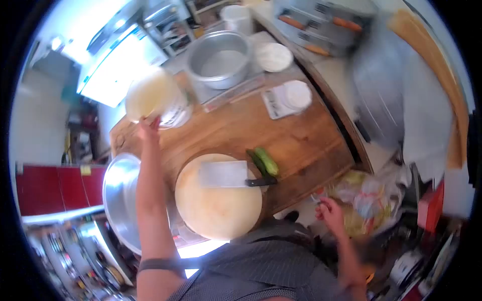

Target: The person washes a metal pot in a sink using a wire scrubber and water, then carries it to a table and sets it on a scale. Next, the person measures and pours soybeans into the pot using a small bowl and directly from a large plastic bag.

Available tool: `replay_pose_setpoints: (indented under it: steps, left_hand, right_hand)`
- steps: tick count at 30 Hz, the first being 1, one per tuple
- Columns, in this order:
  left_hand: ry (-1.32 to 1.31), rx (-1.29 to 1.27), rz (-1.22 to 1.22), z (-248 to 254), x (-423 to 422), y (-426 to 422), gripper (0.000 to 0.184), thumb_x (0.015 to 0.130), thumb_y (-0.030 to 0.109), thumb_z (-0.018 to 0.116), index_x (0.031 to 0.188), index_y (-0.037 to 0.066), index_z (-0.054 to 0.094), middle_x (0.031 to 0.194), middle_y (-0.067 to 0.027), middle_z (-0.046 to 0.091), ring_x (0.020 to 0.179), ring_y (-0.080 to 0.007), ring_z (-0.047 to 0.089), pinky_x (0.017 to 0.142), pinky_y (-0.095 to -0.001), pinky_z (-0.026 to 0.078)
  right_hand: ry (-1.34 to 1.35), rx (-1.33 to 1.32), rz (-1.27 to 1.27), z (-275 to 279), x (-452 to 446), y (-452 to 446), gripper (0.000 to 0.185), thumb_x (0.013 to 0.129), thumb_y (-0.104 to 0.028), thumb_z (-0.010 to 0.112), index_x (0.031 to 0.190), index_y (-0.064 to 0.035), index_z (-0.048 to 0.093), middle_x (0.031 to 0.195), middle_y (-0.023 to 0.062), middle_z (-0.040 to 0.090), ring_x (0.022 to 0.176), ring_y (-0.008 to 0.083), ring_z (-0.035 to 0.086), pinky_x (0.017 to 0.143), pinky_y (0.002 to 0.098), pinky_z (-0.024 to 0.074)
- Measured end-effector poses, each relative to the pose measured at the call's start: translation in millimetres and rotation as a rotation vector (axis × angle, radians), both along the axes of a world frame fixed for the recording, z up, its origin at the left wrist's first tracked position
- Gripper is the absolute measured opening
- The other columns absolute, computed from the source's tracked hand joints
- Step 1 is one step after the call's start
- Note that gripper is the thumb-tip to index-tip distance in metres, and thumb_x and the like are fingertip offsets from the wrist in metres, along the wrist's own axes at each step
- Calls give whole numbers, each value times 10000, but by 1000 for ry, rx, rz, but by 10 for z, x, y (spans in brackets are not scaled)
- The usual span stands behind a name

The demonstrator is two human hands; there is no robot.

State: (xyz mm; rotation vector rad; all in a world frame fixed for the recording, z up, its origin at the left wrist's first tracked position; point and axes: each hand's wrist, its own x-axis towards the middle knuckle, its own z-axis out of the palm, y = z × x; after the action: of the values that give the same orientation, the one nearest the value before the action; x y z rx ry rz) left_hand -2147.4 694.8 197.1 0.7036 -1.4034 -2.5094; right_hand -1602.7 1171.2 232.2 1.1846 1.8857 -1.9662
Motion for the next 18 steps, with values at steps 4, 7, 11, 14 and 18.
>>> replay_pose_setpoints:
  steps: [4,7,11,14,18]
  left_hand:
    - [96,-285,-427,-515,-413,-221,676,949,444,440,1378,-68,340,1385,-259,421,1214,-338,495,1062,-406,388]
    - [-92,-45,-236,-352,-134,99,756,944,536,398,1414,-40,261,1437,-289,316,1324,-380,370,1101,-469,345]
    - [15,-271,-480,-56,901,1292,220,947,283,509,1001,78,567,832,-88,621,729,-215,594,668,-316,510]
    - [-84,-250,-882,43,1830,2333,213,914,273,558,956,75,624,828,-50,641,684,-160,600,583,-276,498]
    - [-130,-331,-1405,268,3535,3856,381,939,343,528,1149,26,546,997,-119,638,873,-220,635,740,-348,551]
  right_hand:
    - [-96,196,155,-244,180,233,296,932,-178,531,1183,-27,573,813,100,648,658,155,627,608,310,508]
    - [-140,288,38,-766,446,477,234,914,-197,528,1048,-30,621,709,109,643,572,174,632,563,331,507]
    - [-213,165,-349,-1305,1012,1083,144,869,-103,548,949,-9,624,667,110,628,510,192,624,447,352,496]
    - [-193,153,-697,-1599,1555,1489,152,852,-110,522,843,22,596,660,127,613,485,199,580,397,349,434]
    - [-289,519,-864,-2150,2127,2357,258,861,-203,550,857,48,609,708,173,636,532,289,616,464,404,474]
